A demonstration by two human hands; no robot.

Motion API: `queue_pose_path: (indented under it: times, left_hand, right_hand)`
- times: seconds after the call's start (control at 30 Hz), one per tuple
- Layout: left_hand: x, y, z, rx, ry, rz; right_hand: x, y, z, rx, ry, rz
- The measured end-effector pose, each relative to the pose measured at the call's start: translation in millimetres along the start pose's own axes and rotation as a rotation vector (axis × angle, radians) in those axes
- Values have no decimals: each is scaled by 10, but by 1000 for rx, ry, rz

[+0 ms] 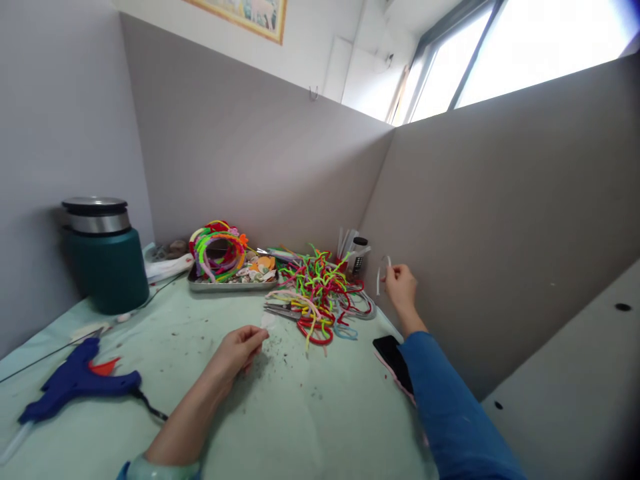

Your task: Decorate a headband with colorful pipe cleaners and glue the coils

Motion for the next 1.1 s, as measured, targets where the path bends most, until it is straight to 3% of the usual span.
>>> queue_pose_path:
  times: [0.07,0.17,0.37,0.53,0.67,0.9,1.1]
  left_hand:
    - [3,3,4,20,8,-3]
    - [5,13,1,51,24,11]
    - [-10,67,8,38,12,113]
    - [-34,100,4,-99,-50,199]
    - [-21,95,-27,-176,-75,235]
    - [61,-5,-88,-144,42,152]
    - [36,13,-104,-82,150,61]
  right_hand:
    - [-73,-190,-4,218,0,-128]
    - [-242,-460,159,651,-180,-197]
    - [-823,-928,838,1189,-577,-133]
    - [-1209,-1163,1309,1346,-764,-43]
    - [-1372,-1228,1517,1392,-802,-12]
    - [-1667,-1233,1701,1412,-983,9]
    - [-1614,-1114,1730,1492,-896,136]
Point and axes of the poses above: each hand's wrist, its own x-axis towards the middle knuckle, its own z-axis out of the palm, y = z × x, the point moved 3 cm from there along x, towards the middle knuckle, and after that the axes turned 15 degrees about -y, right-handed, at the moved point
